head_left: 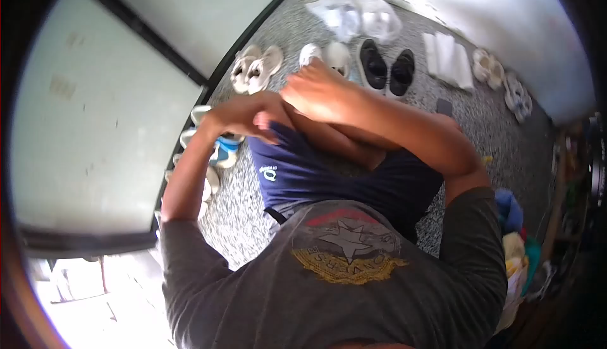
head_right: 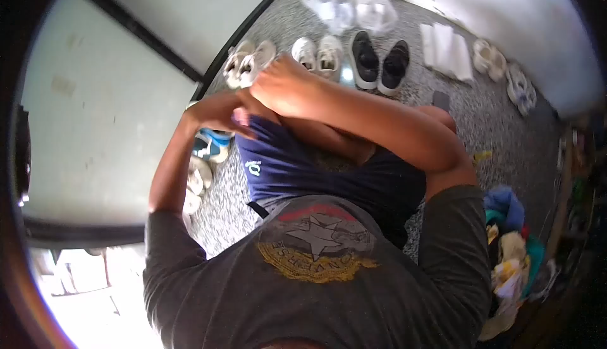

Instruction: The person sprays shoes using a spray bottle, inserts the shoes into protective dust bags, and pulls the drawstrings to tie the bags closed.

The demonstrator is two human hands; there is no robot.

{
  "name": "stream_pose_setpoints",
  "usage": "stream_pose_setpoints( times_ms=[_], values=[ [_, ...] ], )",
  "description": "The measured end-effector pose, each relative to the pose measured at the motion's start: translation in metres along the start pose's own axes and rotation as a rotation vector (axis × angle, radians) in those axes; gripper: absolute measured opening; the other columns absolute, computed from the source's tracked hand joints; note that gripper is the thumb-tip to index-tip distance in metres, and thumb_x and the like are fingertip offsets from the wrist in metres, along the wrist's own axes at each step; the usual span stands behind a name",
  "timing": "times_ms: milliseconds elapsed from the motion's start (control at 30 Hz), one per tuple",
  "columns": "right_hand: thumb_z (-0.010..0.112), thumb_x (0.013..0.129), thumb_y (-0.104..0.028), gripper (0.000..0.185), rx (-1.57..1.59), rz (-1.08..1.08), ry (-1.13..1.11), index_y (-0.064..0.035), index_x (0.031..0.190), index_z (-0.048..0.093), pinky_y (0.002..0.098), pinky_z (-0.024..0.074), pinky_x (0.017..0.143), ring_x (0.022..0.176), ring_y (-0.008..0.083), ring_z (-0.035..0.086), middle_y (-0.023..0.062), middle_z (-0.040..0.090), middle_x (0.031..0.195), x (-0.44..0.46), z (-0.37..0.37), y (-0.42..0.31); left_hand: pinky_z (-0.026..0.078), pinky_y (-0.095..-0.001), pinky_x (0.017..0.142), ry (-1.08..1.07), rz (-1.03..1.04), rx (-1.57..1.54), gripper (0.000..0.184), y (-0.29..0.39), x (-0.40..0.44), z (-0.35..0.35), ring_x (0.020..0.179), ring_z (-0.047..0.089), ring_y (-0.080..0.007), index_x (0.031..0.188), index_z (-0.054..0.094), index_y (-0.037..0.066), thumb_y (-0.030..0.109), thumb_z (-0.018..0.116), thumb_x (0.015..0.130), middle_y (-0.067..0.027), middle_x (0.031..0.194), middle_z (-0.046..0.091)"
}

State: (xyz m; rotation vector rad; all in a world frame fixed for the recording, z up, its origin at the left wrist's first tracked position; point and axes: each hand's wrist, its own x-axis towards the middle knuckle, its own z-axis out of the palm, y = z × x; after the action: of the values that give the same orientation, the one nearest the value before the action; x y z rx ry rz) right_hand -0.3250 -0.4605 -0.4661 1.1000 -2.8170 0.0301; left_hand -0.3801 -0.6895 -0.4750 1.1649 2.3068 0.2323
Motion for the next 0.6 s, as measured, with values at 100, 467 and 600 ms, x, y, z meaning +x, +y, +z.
stream_pose_setpoints(
  times_ms=[100,467,600],
  values=[
    [0.078,0.079,-0.028,0.046,0.601,-0.455,-0.231,-0.001,0.115,0.067,0.0403,0.054,0.085,0.093,0.0337,0.068,0.0154,0.067,0.099,0.061,0.009,-0.022,0.056,-0.0371,0.072,-0.369,0.09,-0.06,0.063,0.025,-0.031,0.027,0.081,0.072,-0.0243,0.098,0.077,0.007,0.065,0.08,0.073,-0.0093,0.092,0.076],
    [0.069,0.079,-0.019,0.012,0.29,-0.421,0.171,-0.0079,0.074,0.068,0.0447,0.0493,0.056,0.072,0.0276,0.069,0.0109,0.069,0.073,0.064,0.002,-0.067,0.056,-0.0389,0.078,-0.587,-0.125,0.072,0.061,-0.033,-0.014,0.145,0.08,0.073,-0.0239,0.084,0.08,0.007,0.068,0.078,0.074,-0.0105,0.082,0.076],
    [0.073,0.075,-0.021,0.011,-0.027,-0.175,0.128,-0.0129,0.081,0.077,0.0485,0.0555,0.066,0.087,0.0259,0.072,0.0084,0.076,0.087,0.108,-0.01,-0.085,0.056,-0.04,0.075,-0.398,0.118,0.249,0.06,-0.009,0.024,0.126,0.075,0.073,-0.0252,0.078,0.079,0.006,0.066,0.078,0.075,-0.0122,0.078,0.075]
  ],
)
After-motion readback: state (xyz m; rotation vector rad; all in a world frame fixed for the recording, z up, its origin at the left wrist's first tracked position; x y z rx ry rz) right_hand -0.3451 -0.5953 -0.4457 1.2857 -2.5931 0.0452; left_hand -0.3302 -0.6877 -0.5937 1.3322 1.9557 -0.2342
